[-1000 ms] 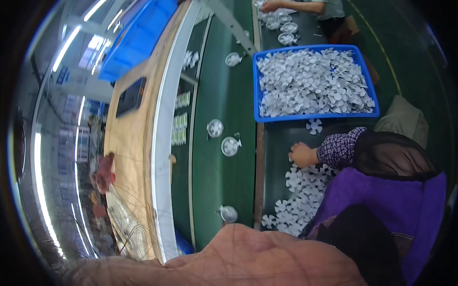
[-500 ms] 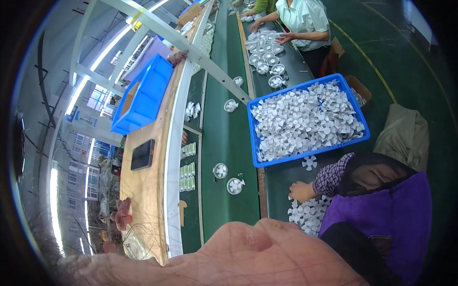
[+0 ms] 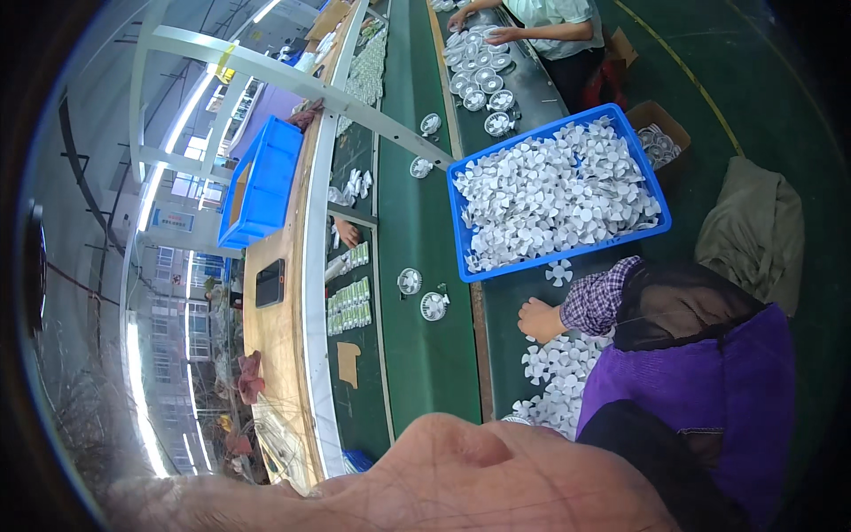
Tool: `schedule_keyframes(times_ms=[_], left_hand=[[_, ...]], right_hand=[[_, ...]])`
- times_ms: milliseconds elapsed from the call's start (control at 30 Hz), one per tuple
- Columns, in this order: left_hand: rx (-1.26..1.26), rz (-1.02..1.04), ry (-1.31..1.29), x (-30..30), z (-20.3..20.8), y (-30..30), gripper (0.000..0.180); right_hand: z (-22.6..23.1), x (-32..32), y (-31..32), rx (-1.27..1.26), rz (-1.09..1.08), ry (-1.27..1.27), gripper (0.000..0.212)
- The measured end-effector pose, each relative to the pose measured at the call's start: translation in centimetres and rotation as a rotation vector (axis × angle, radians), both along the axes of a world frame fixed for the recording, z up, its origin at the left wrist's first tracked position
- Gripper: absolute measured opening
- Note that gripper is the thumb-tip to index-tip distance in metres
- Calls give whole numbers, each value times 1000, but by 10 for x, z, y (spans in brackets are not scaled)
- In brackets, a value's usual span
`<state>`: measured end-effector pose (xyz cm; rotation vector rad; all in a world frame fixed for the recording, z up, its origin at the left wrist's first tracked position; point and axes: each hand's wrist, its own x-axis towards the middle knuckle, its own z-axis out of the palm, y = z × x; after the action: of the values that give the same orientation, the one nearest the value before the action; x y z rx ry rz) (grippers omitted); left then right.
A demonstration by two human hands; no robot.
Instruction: Picking small plastic components and placing them into round transparent containers on an assembly line.
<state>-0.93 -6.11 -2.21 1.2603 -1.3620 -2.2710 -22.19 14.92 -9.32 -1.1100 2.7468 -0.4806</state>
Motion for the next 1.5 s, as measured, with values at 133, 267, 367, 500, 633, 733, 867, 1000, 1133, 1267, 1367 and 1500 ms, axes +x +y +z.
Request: schedule_keyframes(times_ms=[133, 267, 367, 500, 633, 733, 867, 1000, 1133, 1267, 1367, 1500], left_hand=[[-145, 108, -89, 26, 26, 35, 44], [-19, 68, 76, -1, 10, 30, 46], [26, -68, 249, -34, 20, 42, 49], [-58, -36, 250, -15, 33, 51, 39], [-68, -86, 271, -3, 29, 59, 38], [-60, -94, 301, 2, 25, 64, 34], [-302, -81, 149, -1, 16, 62, 27], [-635, -136, -55, -3, 14, 66, 26], [-603, -112, -60, 8, 10, 67, 24], [-482, -56, -15, 25, -3, 61, 23], [-316, -81, 74, 33, 1, 58, 23], [-332, -137, 106, 37, -3, 60, 22]], right_hand=[[17, 4, -9, -12, 16, -98, 32], [74, 10, 0, -405, 100, -123, 31], [113, 21, 7, -549, 118, -136, 36], [134, 57, -18, -625, 335, -178, 33], [119, 84, -33, -580, 384, -127, 34], [116, 93, -38, -578, 425, -95, 36], [111, 97, -44, -596, 464, -76, 37], [104, 95, -40, -522, 522, -143, 37], [101, 101, -41, -493, 536, -195, 38], [95, 96, -42, -519, 403, -556, 35], [93, 80, -45, -495, 400, -619, 43], [72, 76, -45, -283, 493, -934, 47]])
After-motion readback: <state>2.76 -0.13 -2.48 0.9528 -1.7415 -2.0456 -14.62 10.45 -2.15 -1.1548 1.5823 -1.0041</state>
